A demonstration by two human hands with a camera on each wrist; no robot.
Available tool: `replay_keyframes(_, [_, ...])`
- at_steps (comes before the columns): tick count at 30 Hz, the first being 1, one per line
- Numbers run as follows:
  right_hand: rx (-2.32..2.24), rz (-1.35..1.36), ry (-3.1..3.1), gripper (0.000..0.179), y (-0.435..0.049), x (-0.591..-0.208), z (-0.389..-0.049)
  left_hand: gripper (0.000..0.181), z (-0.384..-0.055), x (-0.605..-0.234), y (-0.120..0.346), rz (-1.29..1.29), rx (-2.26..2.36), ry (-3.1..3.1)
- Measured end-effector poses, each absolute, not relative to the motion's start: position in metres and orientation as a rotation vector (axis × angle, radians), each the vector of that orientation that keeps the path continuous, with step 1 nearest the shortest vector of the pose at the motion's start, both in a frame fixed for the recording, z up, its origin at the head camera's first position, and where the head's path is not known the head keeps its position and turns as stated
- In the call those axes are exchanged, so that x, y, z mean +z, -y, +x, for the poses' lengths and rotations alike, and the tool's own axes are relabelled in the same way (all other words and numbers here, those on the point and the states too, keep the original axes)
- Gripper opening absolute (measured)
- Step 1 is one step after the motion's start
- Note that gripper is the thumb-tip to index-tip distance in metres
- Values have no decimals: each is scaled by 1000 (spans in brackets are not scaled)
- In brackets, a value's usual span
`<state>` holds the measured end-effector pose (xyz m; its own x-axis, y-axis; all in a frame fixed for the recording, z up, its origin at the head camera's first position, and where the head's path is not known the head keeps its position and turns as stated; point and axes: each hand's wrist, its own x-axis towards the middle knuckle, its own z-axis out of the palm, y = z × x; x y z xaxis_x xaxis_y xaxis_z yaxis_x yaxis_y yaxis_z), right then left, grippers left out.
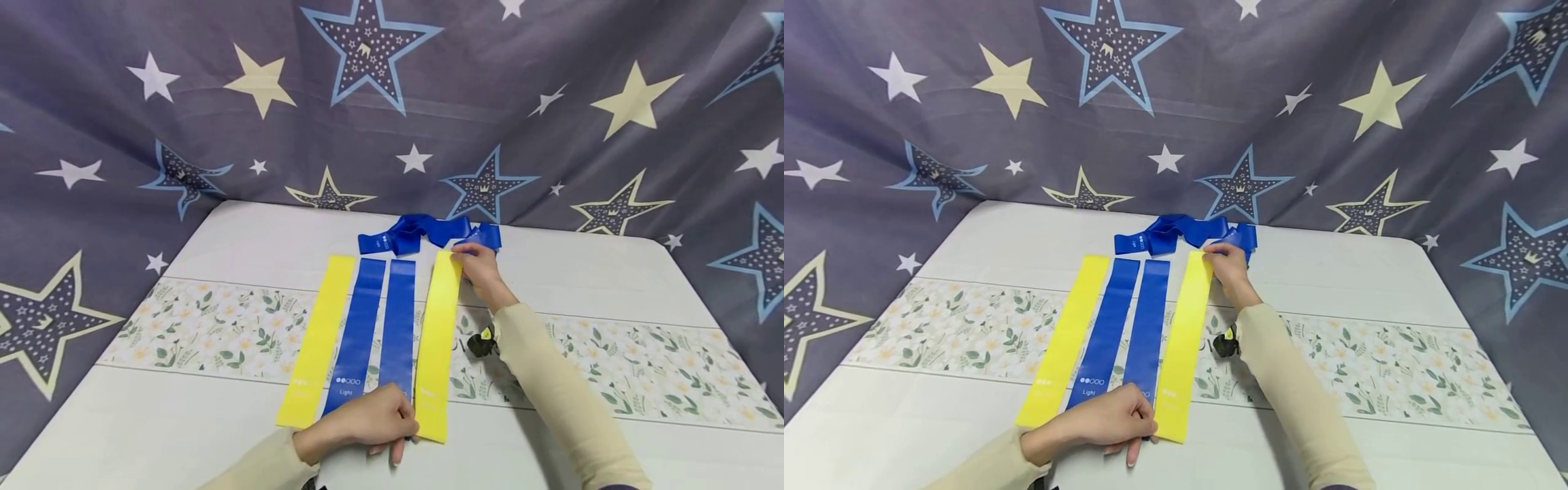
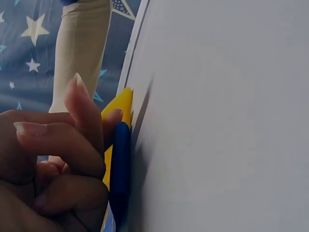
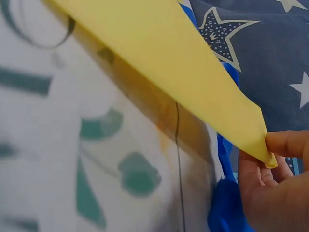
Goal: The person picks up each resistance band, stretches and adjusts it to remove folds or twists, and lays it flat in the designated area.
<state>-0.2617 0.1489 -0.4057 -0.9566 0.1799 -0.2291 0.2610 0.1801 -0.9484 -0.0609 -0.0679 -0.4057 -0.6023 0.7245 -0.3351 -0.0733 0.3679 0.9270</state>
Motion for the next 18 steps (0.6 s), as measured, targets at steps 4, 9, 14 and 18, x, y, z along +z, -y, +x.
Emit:
replay_keyframes(4, [-1827, 425, -2435, 23, -141, -409, -264, 27, -60, -405, 67, 554, 1313, -1831])
replay_keyframes(9, [-1699, 420, -2460, 21, -134, -415, -265, 27, -60, -406, 66, 545, 1297, -1827])
replay_keyframes(14, [-1616, 413, -2424, 25, -133, -417, -264, 27, -60, -408, 66, 553, 1289, -1833])
replay_keyframes(18, [-1609, 359, -2401, 28, -131, -415, -264, 27, -60, -408, 65, 557, 1278, -1857])
